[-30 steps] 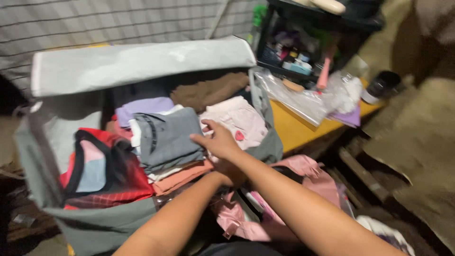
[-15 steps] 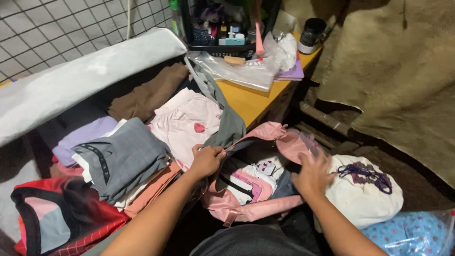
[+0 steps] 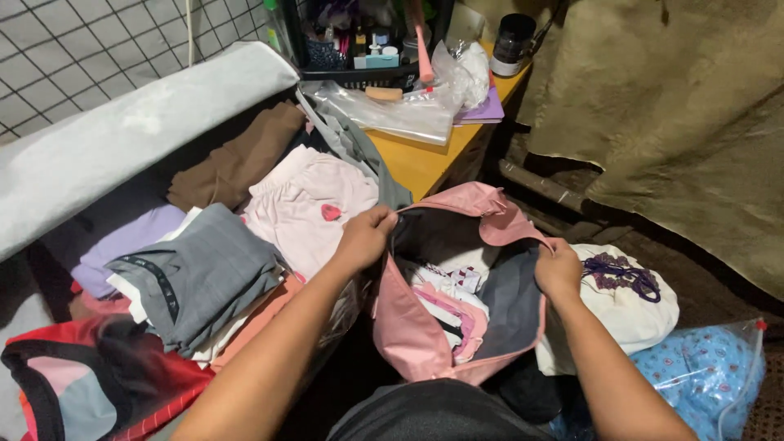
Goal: The person transfers folded clothes from a pink bag into a gray suitcase, arranging shirts, shorts, and pants by hand. The person then closes the suitcase lid and zips it shut.
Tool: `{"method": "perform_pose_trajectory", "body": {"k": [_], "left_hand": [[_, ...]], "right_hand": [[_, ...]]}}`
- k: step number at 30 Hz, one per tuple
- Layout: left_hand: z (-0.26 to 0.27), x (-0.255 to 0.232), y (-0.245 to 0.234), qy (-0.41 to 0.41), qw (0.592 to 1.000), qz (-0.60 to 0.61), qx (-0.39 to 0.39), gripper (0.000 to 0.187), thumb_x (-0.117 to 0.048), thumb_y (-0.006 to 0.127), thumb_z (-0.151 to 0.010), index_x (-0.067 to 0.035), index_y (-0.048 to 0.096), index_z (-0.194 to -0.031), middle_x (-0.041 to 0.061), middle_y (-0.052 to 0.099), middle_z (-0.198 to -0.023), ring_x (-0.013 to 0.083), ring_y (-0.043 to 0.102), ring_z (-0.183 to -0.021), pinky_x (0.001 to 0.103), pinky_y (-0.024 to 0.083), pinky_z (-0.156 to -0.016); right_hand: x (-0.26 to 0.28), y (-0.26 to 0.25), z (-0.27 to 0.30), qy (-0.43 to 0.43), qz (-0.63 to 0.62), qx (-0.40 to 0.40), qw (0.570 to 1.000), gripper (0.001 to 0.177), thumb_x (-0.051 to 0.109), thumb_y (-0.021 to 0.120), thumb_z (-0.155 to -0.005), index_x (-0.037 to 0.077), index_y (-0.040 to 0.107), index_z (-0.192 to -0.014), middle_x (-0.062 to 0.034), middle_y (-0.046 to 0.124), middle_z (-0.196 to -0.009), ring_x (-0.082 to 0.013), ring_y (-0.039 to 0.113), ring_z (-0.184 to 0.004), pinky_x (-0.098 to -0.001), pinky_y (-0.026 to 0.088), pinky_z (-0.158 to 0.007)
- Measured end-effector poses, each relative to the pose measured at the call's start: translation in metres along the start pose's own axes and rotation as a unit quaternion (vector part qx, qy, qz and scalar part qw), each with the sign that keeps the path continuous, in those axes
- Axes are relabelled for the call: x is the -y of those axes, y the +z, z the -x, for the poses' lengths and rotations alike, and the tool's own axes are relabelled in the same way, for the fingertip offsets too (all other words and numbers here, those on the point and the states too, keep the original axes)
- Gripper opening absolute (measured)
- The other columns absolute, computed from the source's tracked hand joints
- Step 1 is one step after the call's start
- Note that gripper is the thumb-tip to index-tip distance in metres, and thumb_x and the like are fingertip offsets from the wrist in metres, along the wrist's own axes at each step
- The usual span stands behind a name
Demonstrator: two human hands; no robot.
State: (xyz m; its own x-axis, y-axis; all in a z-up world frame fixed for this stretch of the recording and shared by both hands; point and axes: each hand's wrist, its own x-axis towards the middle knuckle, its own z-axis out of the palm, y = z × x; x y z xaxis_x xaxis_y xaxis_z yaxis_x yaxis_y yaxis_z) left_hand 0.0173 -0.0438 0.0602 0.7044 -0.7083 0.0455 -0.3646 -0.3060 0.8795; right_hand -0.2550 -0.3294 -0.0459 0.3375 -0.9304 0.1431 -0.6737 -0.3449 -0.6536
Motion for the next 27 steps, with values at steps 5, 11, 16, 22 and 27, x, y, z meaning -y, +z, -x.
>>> {"method": "perform_pose_trajectory", "body": {"k": [5, 11, 16, 22, 27], "left_hand": [[-0.004, 0.029, 0.002, -0.004, 0.993, 0.077, 0.087, 0.023, -0.027, 0.060, -0.100, -0.005, 0.067, -0.093, 0.002, 0.064, -0.076, 0.0110, 0.056, -0.071, 0.027, 0.047, -0.068], [-0.017, 0.091, 0.022, -0.046, 0.946, 0.281, 0.156, 0.015, -0.016, 0.059, -0.102, -0.007, 0.064, -0.091, -0.009, 0.057, -0.079, 0.0037, 0.050, -0.072, 0.021, 0.043, -0.067], [-0.009, 0.097, 0.009, -0.114, 0.886, 0.401, 0.203, 0.015, -0.015, 0.060, -0.105, -0.010, 0.063, -0.091, -0.008, 0.052, -0.072, 0.0032, 0.045, -0.062, 0.019, 0.039, -0.059], [0.003, 0.075, -0.003, -0.229, 0.822, 0.488, 0.184, 0.012, -0.016, 0.057, -0.102, -0.010, 0.064, -0.094, -0.007, 0.059, -0.076, 0.0031, 0.051, -0.063, 0.019, 0.046, -0.064], [0.002, 0.094, 0.000, -0.206, 0.818, 0.500, 0.196, 0.012, -0.017, 0.059, -0.104, -0.010, 0.063, -0.094, -0.009, 0.055, -0.070, 0.0022, 0.049, -0.057, 0.017, 0.044, -0.058]], "right_hand": [[0.031, -0.031, 0.029, 0.018, 0.054, 0.000, 0.998, 0.025, 0.024, 0.071, -0.092, 0.011, 0.071, -0.114, -0.0222, 0.074, -0.099, -0.0418, 0.071, -0.093, -0.0495, 0.053, -0.083], [0.069, -0.012, 0.062, -0.154, 0.164, 0.067, 0.972, 0.035, 0.012, 0.068, -0.084, 0.018, 0.069, -0.119, -0.0192, 0.071, -0.107, -0.0411, 0.069, -0.097, -0.0507, 0.054, -0.084], [0.044, 0.073, 0.106, -0.210, 0.101, 0.323, 0.917, 0.052, 0.036, 0.079, -0.076, 0.012, 0.070, -0.121, -0.0170, 0.071, -0.114, -0.0343, 0.068, -0.110, -0.0437, 0.054, -0.097], [-0.009, 0.105, 0.161, -0.122, 0.212, 0.417, 0.875, 0.125, 0.049, 0.091, -0.060, 0.014, 0.028, -0.162, -0.0211, 0.047, -0.144, -0.0392, 0.047, -0.133, -0.0467, 0.045, -0.110], [-0.011, 0.099, 0.147, -0.029, 0.215, 0.386, 0.896, 0.132, 0.057, 0.098, -0.052, 0.013, 0.029, -0.156, -0.0200, 0.037, -0.154, -0.0377, 0.036, -0.142, -0.0500, 0.038, -0.113]]}}
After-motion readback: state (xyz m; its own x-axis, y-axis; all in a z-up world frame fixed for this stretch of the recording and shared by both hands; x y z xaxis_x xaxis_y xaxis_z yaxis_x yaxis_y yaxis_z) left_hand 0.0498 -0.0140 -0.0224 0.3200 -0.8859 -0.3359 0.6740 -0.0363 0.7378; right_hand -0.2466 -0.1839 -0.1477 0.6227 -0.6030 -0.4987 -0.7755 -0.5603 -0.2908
